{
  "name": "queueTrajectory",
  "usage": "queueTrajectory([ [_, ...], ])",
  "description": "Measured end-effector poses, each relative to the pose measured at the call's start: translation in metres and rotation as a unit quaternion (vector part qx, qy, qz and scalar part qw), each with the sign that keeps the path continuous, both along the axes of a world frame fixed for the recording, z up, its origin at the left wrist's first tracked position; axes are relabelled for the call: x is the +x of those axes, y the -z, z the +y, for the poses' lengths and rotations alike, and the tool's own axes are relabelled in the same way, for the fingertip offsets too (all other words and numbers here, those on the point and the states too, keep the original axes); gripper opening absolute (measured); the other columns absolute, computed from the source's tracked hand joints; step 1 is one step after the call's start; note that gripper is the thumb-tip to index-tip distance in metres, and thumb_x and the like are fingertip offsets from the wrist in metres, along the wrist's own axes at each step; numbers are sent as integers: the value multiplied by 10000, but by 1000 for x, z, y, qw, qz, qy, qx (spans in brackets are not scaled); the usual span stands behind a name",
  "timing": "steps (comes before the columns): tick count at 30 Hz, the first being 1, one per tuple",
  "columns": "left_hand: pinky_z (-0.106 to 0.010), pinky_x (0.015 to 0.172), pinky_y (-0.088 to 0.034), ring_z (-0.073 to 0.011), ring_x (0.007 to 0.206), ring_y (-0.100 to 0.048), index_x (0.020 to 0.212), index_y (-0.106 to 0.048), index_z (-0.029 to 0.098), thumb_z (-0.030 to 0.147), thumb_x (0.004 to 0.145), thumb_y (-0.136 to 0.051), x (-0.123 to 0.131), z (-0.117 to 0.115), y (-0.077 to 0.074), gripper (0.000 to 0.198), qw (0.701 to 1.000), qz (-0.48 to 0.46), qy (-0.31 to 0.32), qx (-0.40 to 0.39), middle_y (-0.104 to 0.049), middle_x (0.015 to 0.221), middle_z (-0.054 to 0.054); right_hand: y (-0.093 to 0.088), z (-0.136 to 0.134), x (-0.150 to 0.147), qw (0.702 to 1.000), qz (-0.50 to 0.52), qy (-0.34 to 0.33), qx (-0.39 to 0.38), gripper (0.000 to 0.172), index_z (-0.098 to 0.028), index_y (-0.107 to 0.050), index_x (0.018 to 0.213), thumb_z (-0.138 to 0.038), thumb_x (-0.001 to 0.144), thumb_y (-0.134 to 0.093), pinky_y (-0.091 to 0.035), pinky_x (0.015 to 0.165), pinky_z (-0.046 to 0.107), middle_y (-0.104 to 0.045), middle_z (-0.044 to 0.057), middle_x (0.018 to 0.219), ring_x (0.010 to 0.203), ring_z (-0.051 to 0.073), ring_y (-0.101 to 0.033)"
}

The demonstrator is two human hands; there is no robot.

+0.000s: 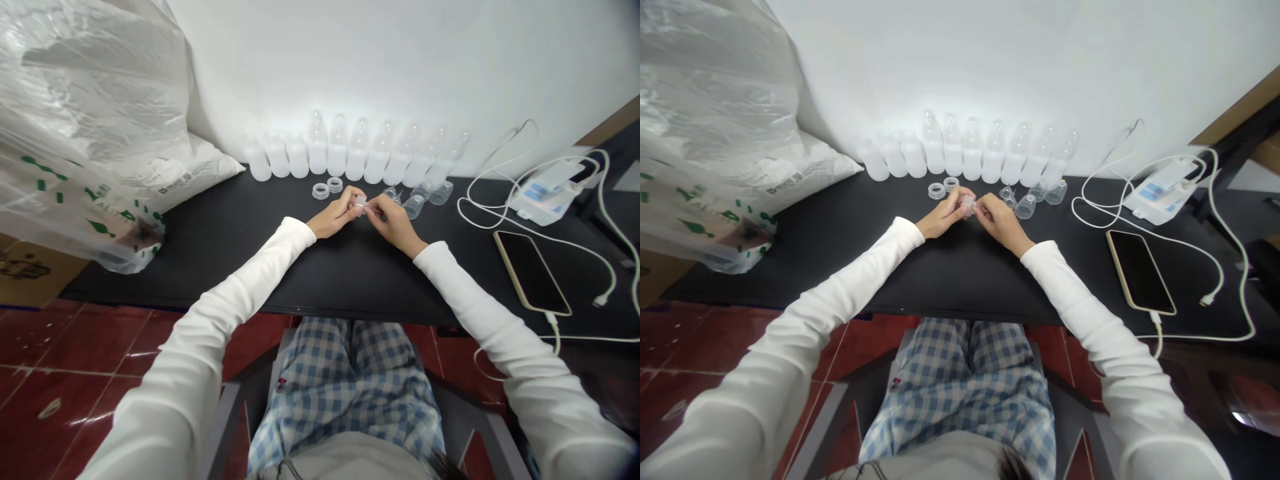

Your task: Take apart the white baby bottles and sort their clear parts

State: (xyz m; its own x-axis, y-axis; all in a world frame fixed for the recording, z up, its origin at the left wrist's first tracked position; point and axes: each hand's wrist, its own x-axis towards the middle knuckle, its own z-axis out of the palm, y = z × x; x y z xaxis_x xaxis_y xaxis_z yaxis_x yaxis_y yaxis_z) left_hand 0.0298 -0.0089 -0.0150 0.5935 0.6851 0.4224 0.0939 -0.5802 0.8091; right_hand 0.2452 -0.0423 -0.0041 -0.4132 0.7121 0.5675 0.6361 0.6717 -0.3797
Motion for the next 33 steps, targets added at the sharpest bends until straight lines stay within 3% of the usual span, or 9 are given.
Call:
queueTrajectory([
  [5,-370,757,-540,-179,714,-590,1124,-580,250,860,933,-409,4,1,1,662,998,-31,-33,-50,-629,814,-30,-12,-6,3,995,-87,-15,35,361,-225,-636,993,-414,1108,-351,-522,817,375,-657,108,965,862,226,-614],
  [8,-349,638,-507,-168,629,-541,996,-578,249,868,956,-311,-1,10,1,675,988,-71,-114,-75,-555,723,-11,-17,-8,9,990,-125,-15,62,404,-230,-659,1021,-387,1124,-301,-527,879,386,-692,137,1128,952,234,-641],
  [11,-320,606,-488,-142,592,-537,962,-551,249,887,933,-365,-10,24,5,665,968,-116,-212,-69,-532,693,13,-17,-5,14,989,-131,2,71,350,-217,-644,1038,-415,1112,-365,-522,855,392,-704,139,1101,910,238,-644],
  [15,-342,770,-559,-160,773,-682,1145,-508,279,853,957,-369,-23,45,16,620,936,-137,-323,-37,-636,856,-12,-14,2,20,985,-145,53,79,296,-177,-638,1172,-355,1077,-421,-496,831,415,-706,150,1043,927,278,-655],
  [17,-368,861,-573,-178,890,-712,1206,-459,287,770,984,-470,-29,53,21,532,913,-139,-382,-29,-664,991,-41,-14,4,21,980,-162,84,80,309,-171,-636,1237,-294,1058,-416,-479,847,436,-705,163,1073,987,308,-653],
  [22,-433,1027,-542,-212,1037,-697,1105,-398,268,312,874,-806,-42,65,26,471,850,-120,-508,-68,-644,1175,-96,-14,5,22,968,-202,136,66,347,-162,-655,1249,-171,987,-428,-447,896,490,-683,194,1129,1060,355,-619],
  [25,-465,1070,-516,-227,1021,-700,1092,-389,270,201,829,-792,-44,65,26,487,853,-121,-497,-101,-678,1114,-84,-10,6,24,960,-225,149,73,359,-171,-676,1206,-115,933,-451,-440,899,498,-671,189,1123,1057,354,-604],
  [29,-509,1115,-487,-271,1089,-705,1090,-444,277,293,845,-779,-48,65,28,416,880,-110,-451,-98,-726,1043,-71,-3,9,27,959,-234,144,73,315,-183,-697,1130,-107,905,-490,-433,918,512,-657,174,1112,1070,349,-582],
  [33,-522,1137,-475,-298,1194,-676,1034,-508,261,306,828,-781,-50,67,30,344,883,-59,-458,-85,-745,1102,-117,0,10,27,958,-237,149,70,285,-177,-709,1093,-121,907,-500,-431,929,528,-654,176,1111,1069,348,-570],
])
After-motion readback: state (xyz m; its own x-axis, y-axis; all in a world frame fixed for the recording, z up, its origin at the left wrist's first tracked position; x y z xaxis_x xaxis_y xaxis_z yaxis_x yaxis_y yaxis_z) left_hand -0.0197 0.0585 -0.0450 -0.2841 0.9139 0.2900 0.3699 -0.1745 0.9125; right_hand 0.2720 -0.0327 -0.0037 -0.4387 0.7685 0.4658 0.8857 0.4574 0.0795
